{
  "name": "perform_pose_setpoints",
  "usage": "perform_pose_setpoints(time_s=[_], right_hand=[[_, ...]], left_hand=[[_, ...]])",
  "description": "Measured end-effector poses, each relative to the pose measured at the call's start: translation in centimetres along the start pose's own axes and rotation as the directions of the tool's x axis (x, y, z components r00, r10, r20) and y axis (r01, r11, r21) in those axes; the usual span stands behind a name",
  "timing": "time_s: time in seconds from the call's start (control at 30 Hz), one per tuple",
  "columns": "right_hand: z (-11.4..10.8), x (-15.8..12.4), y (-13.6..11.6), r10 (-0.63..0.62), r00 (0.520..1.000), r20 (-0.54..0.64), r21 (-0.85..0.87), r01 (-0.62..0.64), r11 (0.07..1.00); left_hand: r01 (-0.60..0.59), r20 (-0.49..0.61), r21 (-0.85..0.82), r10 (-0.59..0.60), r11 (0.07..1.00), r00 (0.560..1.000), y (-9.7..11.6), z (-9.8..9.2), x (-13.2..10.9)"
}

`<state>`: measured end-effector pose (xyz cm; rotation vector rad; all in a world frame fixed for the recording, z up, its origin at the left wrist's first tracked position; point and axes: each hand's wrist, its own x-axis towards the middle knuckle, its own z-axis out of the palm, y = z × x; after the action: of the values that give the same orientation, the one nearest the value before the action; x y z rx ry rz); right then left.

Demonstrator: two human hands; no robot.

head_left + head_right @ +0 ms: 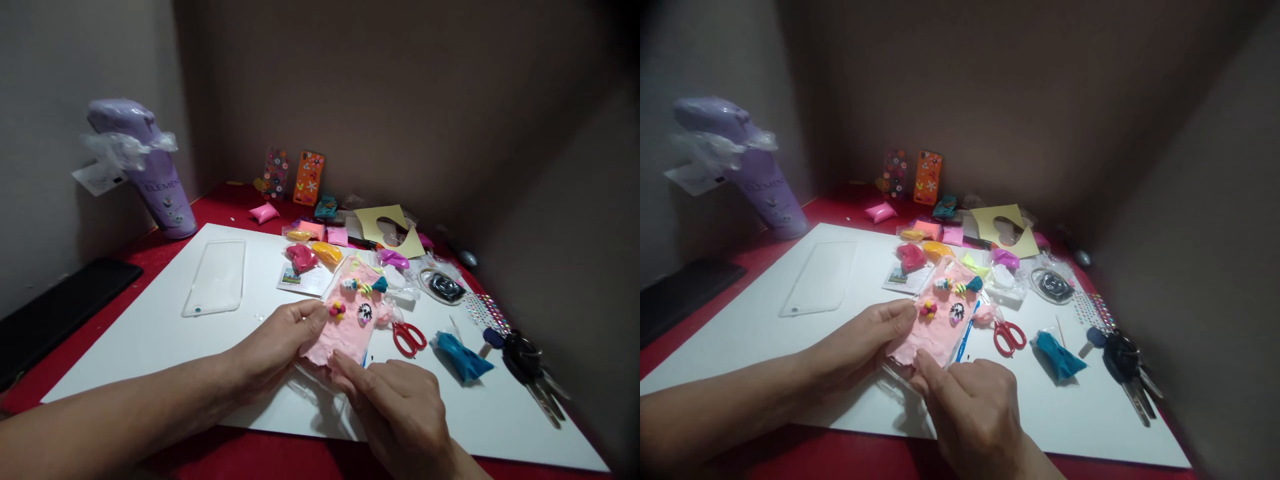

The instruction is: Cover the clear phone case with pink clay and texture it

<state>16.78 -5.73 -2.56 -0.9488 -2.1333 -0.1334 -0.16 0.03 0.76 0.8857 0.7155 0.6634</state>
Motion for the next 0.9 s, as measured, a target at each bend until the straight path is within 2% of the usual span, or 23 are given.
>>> perform_pose_setpoints(time_s=[0.23, 0.47, 0.9], right_hand=[[-0.34, 0.0, -0.13, 0.005, 0.999, -0.05, -0.006, -0.005, 1.0], [0.02, 0.09, 0.15, 0.025, 1.0, 0.001, -0.069, -0.025, 0.997], [0.09, -0.24, 0.35, 0.028, 1.0, 0.006, -0.067, -0.027, 0.997]], left_hand=[[-0.001, -0.009, -0.021, 0.001, 1.0, 1.0, 0.0, 0.0, -0.08], [-0.027, -0.004, -0.032, 0.027, 0.999, 1.0, -0.26, -0.31, 0.32], [-0.02, 0.003, -0.073, 0.02, 0.997, 1.0, -0.15, -0.25, 0.23]])
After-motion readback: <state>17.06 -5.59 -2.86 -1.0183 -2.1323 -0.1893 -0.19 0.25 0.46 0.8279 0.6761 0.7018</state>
